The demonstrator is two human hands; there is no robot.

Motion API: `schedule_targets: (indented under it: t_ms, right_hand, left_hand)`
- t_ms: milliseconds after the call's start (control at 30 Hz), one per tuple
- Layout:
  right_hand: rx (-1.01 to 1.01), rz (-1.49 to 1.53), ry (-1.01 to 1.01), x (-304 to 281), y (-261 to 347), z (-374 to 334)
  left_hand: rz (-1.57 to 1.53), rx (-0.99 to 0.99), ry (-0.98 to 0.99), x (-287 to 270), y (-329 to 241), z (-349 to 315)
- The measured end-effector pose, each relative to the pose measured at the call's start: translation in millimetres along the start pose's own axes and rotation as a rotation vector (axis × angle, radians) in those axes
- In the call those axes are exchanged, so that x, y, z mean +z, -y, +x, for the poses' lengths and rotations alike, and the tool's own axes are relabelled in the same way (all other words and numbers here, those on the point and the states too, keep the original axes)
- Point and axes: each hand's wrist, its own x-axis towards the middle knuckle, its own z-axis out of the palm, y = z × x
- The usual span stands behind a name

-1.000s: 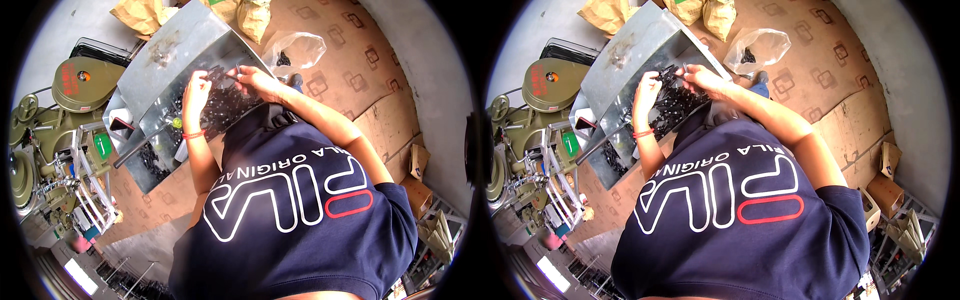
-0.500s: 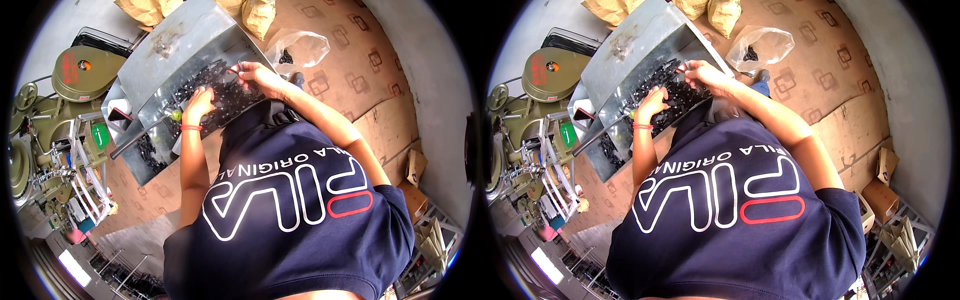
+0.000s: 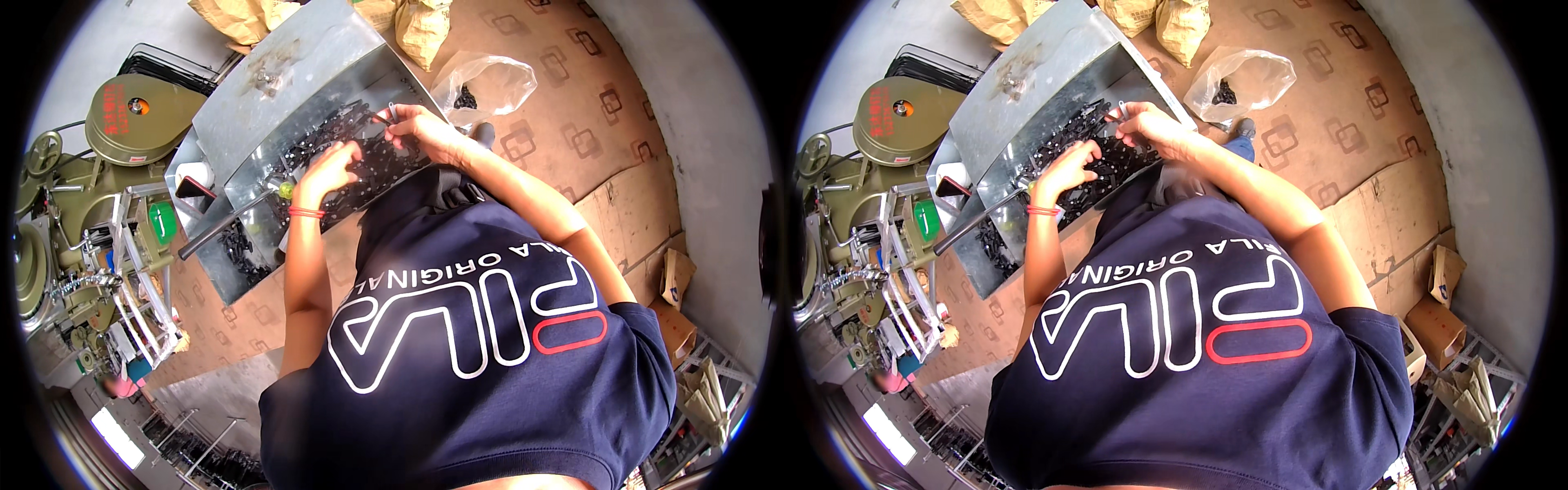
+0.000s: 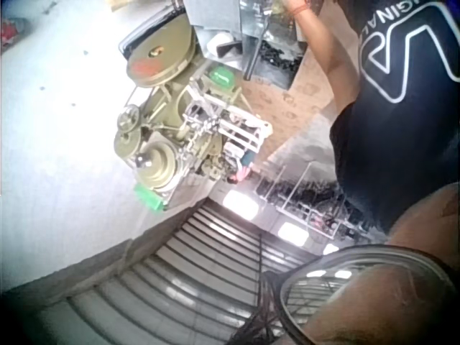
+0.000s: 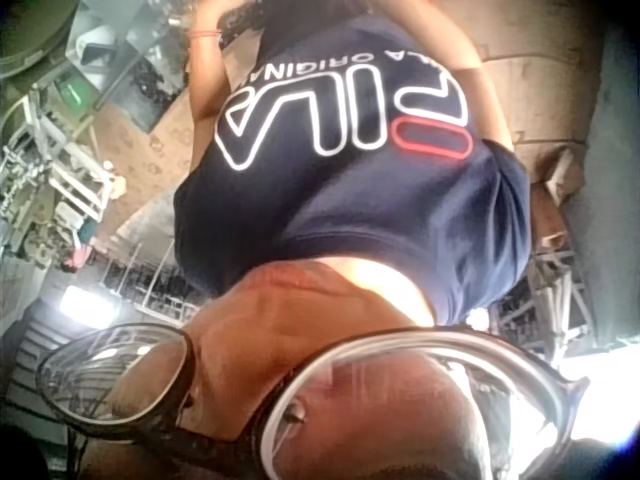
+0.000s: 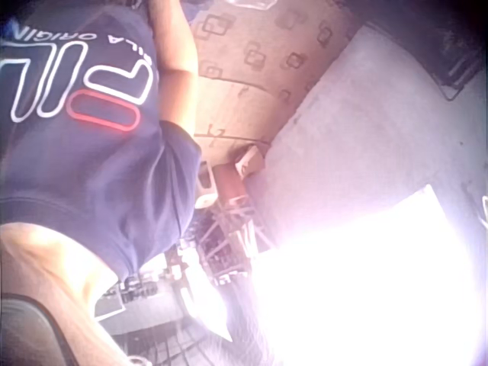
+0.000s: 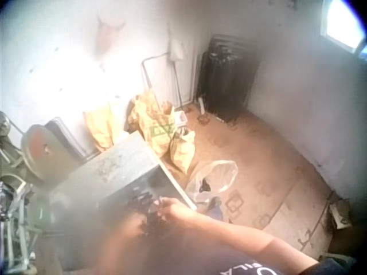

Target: The person handles a roll of tape and walks through a warehouse area filled with stacked metal frames. They pick up a wrapped bundle of frames and place it on a stack. Later, they stand at a metal bin and repeatedly pick up small black plastic clips, placing them into a clear plastic bag.

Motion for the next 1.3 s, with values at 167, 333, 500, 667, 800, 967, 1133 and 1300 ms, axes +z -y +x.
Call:
schedule_targets:
  t_ms: [167,333,500,667,800,967,1133,1300]
  right_hand:
    - [0.009,-0.013,0.006,1,1,0]
    - [0.049,-0.008,0.000,1,2,-2]
    - [0.034,-0.003,-0.007,1,2,-1]
    - [0.066,-0.003,-0.002,0,3,-2]
    - [0.052,-0.018,-0.002,0,1,-2]
    - [0.046,-0.004,-0.009,-2,1,0]
    - [0.060,-0.014,0.002,-1,1,0]
    - [0.040,-0.018,0.008,-2,2,-1]
  left_hand:
    - [0.165,0.024,-0.069,18,-5,-1]
    - [-0.081,-0.094,-0.089,-2,2,-7]
    - [-0.188,0.005,-0.322,-31,4,-9]
    - [-0.054,-0.103,-0.211,-22,13,-5]
    - [-0.007,-0.154,0.009,-4,13,-4]
    - [0.049,-0.189,0.093,-7,0,-5]
    - [0.010,-0.132,-0.004,1,14,-11]
    - [-0.016,-0.146,-0.080,-8,13,-14]
